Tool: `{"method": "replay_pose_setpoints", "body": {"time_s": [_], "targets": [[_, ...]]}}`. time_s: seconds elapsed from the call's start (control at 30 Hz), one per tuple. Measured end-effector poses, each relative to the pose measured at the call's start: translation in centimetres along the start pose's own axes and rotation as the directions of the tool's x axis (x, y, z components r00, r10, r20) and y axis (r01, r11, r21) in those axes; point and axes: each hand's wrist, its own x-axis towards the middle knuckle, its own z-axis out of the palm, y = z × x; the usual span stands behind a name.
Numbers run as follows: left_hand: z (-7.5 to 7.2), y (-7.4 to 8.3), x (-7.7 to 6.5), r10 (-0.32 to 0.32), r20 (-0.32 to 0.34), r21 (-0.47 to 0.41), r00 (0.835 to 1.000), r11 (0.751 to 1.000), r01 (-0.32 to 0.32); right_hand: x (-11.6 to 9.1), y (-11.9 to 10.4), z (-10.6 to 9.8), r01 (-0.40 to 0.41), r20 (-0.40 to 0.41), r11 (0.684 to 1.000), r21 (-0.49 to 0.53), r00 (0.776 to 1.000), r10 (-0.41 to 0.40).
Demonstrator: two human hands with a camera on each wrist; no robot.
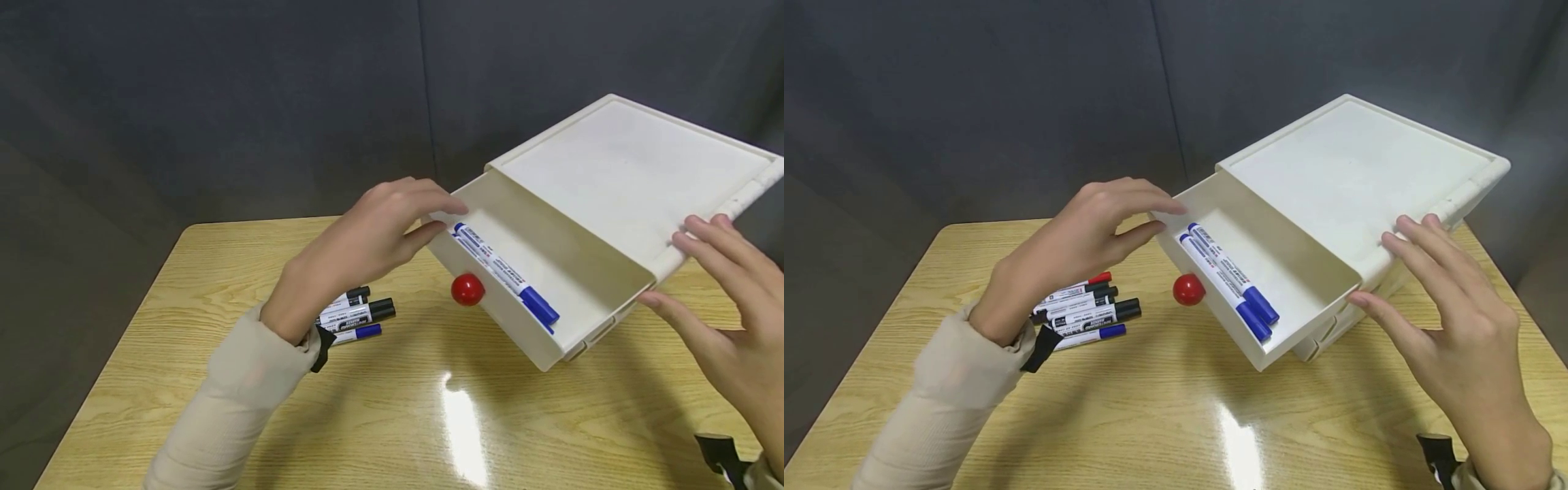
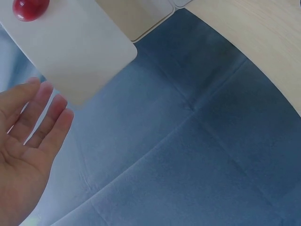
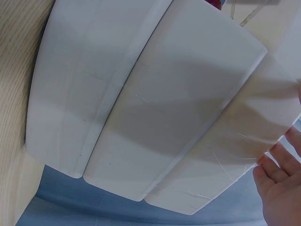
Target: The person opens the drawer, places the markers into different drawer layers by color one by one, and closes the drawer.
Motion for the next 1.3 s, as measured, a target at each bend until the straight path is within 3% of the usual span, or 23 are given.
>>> {"method": "replay_pose_setpoints", "body": {"time_s": [0.43,1.0,1.3], "targets": [[0.0,-0.6,-2.0,0.001,-0.080,-0.064,0.997,0.998,-0.007,-0.1,0.2,-0.1,-0.007,0.017,1.000,-0.028,1.000,0.007],[0.4,-1.6,-4.1,-0.040,-0.072,-0.072,0.997,0.997,0.035,0.0,0.4,-0.1,0.000,0.014,1.000,-0.031,1.000,0.000],[0.8,-2.3,-5.5,-0.082,-0.066,-0.034,0.994,0.996,0.080,-0.1,0.5,-0.2,-0.002,0.026,0.999,-0.041,1.000,0.003]]}}
